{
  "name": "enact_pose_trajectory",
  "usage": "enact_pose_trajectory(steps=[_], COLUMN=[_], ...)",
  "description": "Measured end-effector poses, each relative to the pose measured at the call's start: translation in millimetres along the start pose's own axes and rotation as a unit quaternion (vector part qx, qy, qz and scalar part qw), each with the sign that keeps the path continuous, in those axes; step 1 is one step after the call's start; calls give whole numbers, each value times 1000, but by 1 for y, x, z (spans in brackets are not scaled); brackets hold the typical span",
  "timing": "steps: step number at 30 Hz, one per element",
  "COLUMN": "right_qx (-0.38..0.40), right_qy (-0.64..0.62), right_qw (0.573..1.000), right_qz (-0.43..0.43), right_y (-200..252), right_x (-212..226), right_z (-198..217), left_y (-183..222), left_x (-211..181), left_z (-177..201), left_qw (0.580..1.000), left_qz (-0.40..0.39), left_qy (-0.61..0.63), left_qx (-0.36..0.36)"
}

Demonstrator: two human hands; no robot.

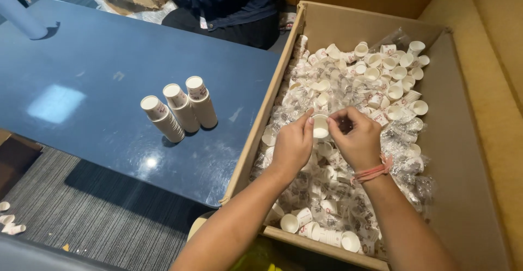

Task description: The recorder is seen counting and packing stacks of small paper cups into plastic sleeves and placing them on a table.

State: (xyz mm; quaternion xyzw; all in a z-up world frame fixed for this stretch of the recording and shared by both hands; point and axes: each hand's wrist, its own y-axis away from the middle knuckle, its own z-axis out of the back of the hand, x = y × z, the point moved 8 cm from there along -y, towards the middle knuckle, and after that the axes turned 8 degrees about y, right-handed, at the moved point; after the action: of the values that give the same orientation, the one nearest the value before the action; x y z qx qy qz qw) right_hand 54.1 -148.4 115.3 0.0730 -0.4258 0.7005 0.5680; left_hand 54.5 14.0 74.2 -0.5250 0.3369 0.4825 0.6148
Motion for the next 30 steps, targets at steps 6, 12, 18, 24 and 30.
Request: enact_pose_trajectory(steps=[6,12,18,24,30], right_qx=[30,143,368,398,376], right_qy=[32,78,251,284,264], right_qw=[996,977,893,872,888], right_qz=[73,138,59,25,26], right_y=[1,12,38,47,35], right_x=[17,28,-17,-35,-25], right_z=[-5,-22,-73,-83,-73], left_y=[-8,-13,-9,-2,-8], left_x=[0,21,8,1,0], left_z=[5,8,-9,-25,-18], left_qw=[996,992,991,976,978], left_qz=[27,108,-9,-33,-1], left_qy=[-87,-55,-66,-27,19], left_qx=[10,30,112,214,208])
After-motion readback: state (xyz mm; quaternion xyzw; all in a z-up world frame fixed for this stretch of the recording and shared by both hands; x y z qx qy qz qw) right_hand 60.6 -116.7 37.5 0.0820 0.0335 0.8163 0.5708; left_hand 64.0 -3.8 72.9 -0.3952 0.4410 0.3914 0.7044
